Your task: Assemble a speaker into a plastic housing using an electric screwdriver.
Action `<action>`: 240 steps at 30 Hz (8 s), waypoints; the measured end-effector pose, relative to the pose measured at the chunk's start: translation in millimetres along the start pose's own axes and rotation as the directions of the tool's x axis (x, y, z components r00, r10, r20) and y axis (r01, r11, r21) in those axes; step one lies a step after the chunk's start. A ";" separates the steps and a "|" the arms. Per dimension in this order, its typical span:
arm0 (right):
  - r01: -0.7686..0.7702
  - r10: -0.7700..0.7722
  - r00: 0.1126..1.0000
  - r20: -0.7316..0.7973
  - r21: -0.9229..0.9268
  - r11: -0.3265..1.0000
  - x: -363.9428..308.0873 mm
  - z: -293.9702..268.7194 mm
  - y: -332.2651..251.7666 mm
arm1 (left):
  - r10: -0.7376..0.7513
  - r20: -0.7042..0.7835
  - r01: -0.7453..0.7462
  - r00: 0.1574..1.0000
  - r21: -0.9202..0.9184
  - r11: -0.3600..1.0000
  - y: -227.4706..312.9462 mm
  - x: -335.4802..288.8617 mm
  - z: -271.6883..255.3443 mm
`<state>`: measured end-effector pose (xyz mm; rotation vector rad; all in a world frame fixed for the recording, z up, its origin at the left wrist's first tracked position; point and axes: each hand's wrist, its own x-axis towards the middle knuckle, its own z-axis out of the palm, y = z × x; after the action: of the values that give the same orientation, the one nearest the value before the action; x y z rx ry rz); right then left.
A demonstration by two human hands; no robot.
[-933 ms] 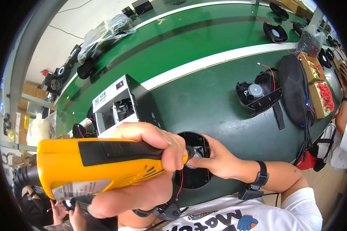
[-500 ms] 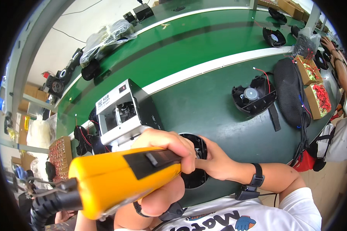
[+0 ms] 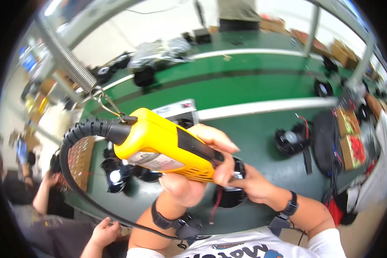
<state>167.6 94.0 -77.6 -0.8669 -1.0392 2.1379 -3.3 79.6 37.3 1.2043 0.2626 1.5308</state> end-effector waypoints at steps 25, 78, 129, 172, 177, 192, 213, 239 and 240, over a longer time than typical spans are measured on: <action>0.118 -0.452 0.581 -0.676 -0.480 0.869 199.5 -72.5 -123.3 | 0.647 -0.428 0.690 0.631 0.692 -0.214 107.4 -223.9 -152.0; 0.106 -0.089 0.989 0.119 -0.141 0.984 -15.5 -1.0 5.1 | -0.254 -0.027 -0.069 0.967 0.930 -0.362 -28.1 -68.7 19.8; 0.103 -0.085 0.993 -0.079 0.265 0.959 0.0 1.9 22.6 | 0.163 -0.376 0.030 0.912 0.458 0.889 45.1 -22.8 23.4; 0.129 -0.106 0.990 -0.096 0.273 0.953 -0.2 6.3 20.3 | -0.069 0.079 0.045 0.995 0.270 0.962 -6.7 -15.0 -9.4; 0.120 -0.098 0.991 -0.094 0.275 0.954 1.1 4.4 23.9 | -0.036 -0.077 0.061 0.996 0.351 0.934 7.5 -26.0 0.5; 0.090 -0.071 0.994 -0.082 0.258 0.962 -1.1 0.3 21.3 | 0.119 -0.384 0.095 0.916 0.493 0.865 48.5 -4.3 -39.4; 0.126 -0.121 0.992 -0.040 0.142 0.982 -0.4 -2.7 23.7 | 0.155 -0.381 0.072 0.912 0.519 0.852 49.5 -6.5 -36.9; 0.148 -0.145 0.989 -0.043 0.103 0.984 -2.3 -3.4 22.0 | 0.149 -0.364 0.079 0.919 0.540 0.838 46.0 -12.3 -5.3; 0.143 -0.140 0.990 -0.034 0.097 0.985 -3.2 -2.4 20.7 | 0.181 -0.362 0.040 0.914 0.525 0.850 49.1 -13.2 2.8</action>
<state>166.6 82.1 -95.0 -0.7500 -0.9438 2.0353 -32.7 49.8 66.4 1.3095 0.9753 1.8343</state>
